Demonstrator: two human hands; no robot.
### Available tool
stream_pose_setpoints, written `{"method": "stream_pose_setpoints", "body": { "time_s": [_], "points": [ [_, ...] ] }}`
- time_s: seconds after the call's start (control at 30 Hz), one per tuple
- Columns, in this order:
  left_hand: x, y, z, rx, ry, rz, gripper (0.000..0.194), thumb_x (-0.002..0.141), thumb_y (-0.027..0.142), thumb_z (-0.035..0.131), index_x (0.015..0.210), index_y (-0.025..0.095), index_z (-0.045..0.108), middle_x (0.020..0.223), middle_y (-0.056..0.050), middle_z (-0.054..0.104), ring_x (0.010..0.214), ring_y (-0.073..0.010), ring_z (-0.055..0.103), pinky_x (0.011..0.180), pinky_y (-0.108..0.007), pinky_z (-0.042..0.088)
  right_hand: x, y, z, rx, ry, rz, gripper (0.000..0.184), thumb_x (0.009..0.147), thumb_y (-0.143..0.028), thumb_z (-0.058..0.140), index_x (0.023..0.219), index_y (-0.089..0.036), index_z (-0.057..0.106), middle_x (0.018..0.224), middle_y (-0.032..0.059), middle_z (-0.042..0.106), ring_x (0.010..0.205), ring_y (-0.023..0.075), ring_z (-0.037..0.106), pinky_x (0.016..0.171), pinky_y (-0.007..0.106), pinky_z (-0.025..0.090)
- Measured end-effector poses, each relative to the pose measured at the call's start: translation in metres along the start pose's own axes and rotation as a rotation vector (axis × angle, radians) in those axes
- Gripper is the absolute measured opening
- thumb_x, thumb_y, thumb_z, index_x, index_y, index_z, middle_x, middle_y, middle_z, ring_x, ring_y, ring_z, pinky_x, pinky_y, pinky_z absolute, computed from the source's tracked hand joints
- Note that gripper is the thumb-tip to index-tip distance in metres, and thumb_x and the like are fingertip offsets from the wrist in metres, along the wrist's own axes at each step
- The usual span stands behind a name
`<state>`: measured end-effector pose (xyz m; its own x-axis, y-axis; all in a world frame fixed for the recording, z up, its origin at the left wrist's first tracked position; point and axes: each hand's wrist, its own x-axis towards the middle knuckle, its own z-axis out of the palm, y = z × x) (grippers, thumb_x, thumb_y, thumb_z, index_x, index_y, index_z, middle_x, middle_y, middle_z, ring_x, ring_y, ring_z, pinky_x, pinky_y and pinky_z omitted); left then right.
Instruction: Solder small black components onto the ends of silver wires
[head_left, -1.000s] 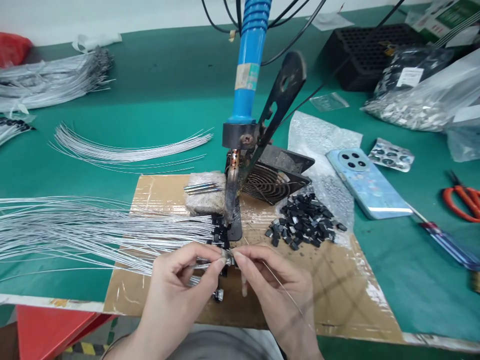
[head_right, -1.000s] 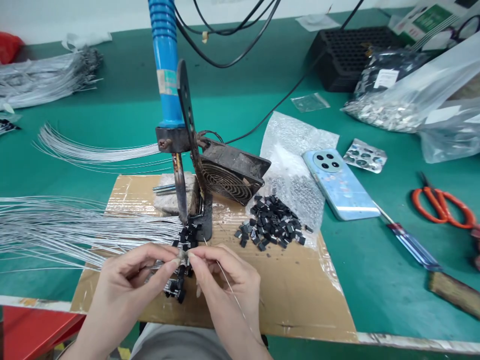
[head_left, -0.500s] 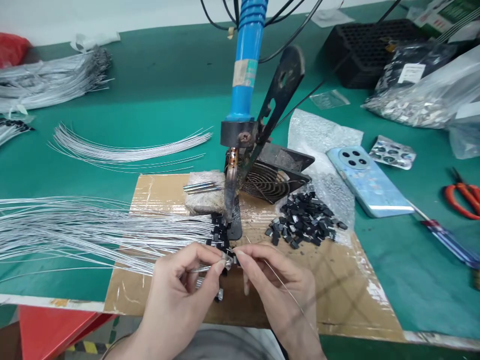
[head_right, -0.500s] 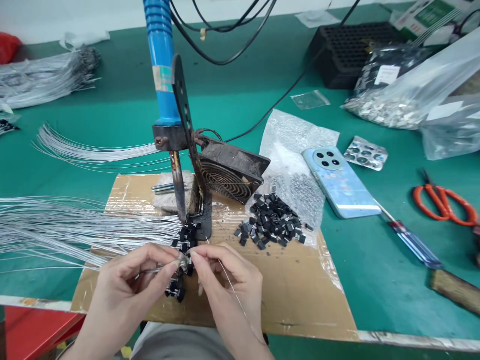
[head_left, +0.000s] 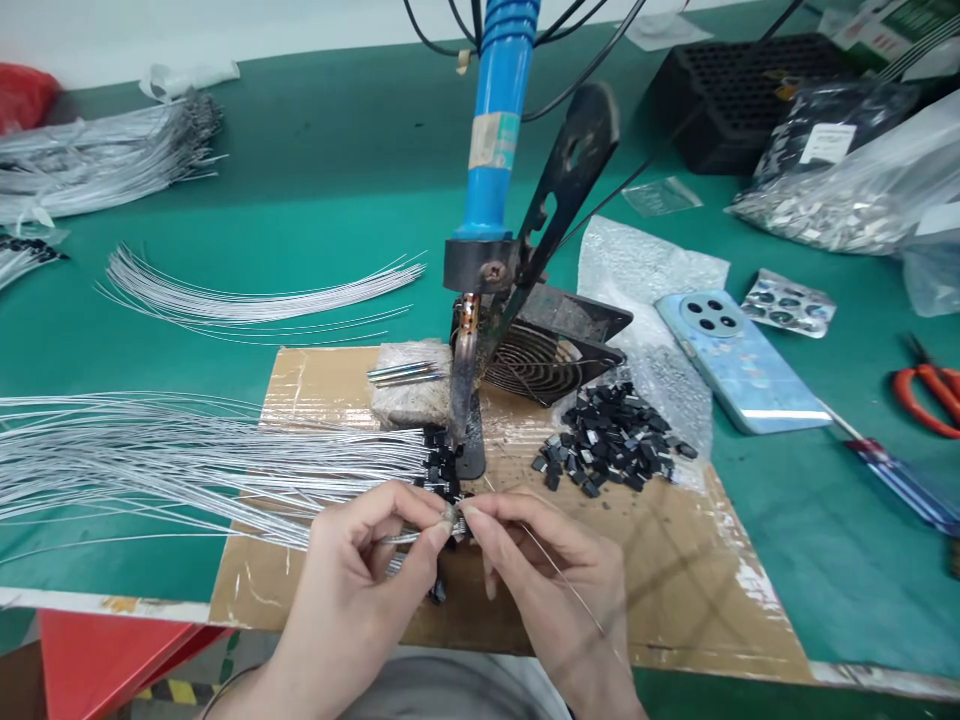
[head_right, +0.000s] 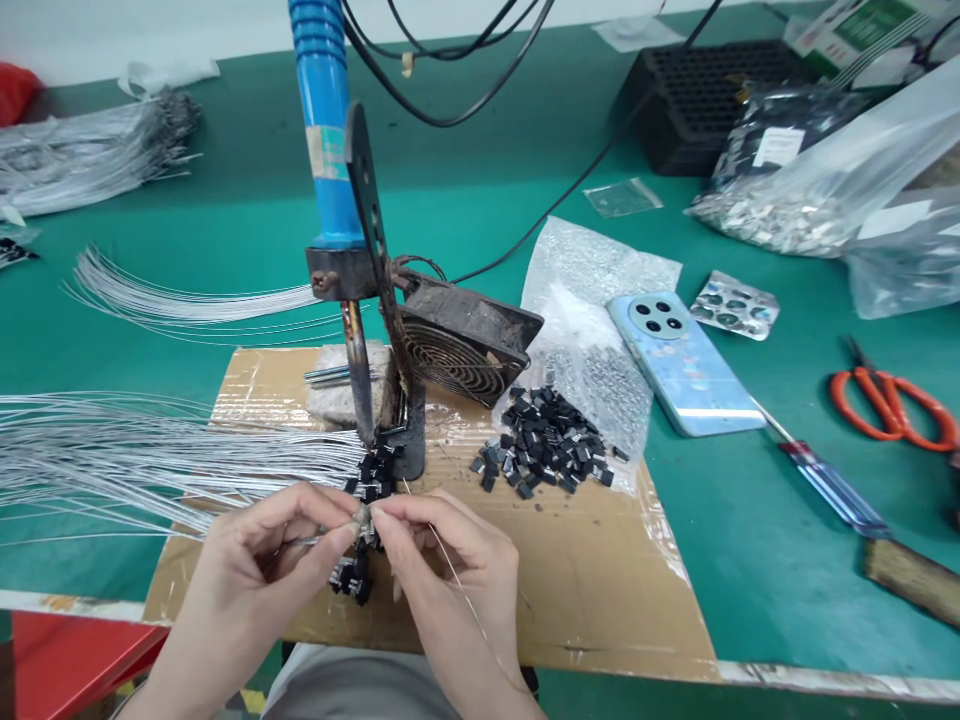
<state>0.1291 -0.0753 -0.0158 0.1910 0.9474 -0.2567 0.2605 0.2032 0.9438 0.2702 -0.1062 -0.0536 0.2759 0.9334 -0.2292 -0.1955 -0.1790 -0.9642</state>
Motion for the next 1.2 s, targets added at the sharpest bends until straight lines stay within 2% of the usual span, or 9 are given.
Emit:
{"method": "stream_pose_setpoints", "body": {
  "time_s": [0.13,0.33,0.83,1.07,1.2],
  "points": [
    [0.0012,-0.0005,0.0005,0.011,0.011,-0.003,0.014,0.085,0.013,0.065,0.072,0.017,0.068,0.078,-0.002,0.070,0.058,-0.0082,0.056,0.048,-0.016,0.038,-0.0004,-0.0005,0.0002,0.016,-0.001,0.009,0.008,0.082,-0.022,0.075,0.078,-0.027,0.081,0.066,-0.0032,0.063,0.048,0.0048,0.052,0.042,0.012,0.044],
    [0.0012,0.0024,0.0013,-0.015,-0.001,0.020,0.018,0.085,0.010,0.063,0.070,0.018,0.067,0.075,-0.001,0.070,0.066,-0.0110,0.064,0.055,-0.017,0.047,-0.0005,-0.0021,0.0006,0.044,-0.014,0.033,0.012,0.082,-0.019,0.075,0.078,-0.029,0.081,0.063,-0.0049,0.060,0.046,0.0034,0.051,0.043,0.012,0.043],
    [0.0007,-0.0034,0.0020,-0.033,0.005,-0.021,0.016,0.086,0.012,0.063,0.071,0.017,0.067,0.078,-0.002,0.070,0.064,-0.0108,0.061,0.058,-0.018,0.049,0.0017,0.0009,-0.0025,0.041,-0.039,0.028,0.009,0.081,-0.020,0.076,0.079,-0.026,0.082,0.063,-0.0033,0.061,0.046,0.0057,0.052,0.041,0.015,0.044],
    [0.0029,-0.0043,0.0042,-0.040,0.010,-0.016,0.018,0.086,0.011,0.063,0.069,0.017,0.064,0.078,-0.002,0.071,0.068,-0.0121,0.064,0.061,-0.020,0.049,0.0028,0.0042,-0.0044,0.029,-0.068,0.043,0.008,0.083,-0.023,0.075,0.081,-0.026,0.081,0.066,-0.0023,0.061,0.048,0.0077,0.052,0.042,0.018,0.044],
    [0.0032,-0.0050,0.0053,-0.065,-0.002,-0.040,0.016,0.086,0.012,0.063,0.071,0.017,0.064,0.079,-0.003,0.071,0.070,-0.0119,0.065,0.059,-0.018,0.048,0.0019,0.0062,-0.0071,-0.071,-0.063,-0.006,0.010,0.089,-0.029,0.070,0.086,-0.026,0.079,0.072,-0.0016,0.060,0.049,0.0077,0.050,0.043,0.019,0.041]
  ]
}}
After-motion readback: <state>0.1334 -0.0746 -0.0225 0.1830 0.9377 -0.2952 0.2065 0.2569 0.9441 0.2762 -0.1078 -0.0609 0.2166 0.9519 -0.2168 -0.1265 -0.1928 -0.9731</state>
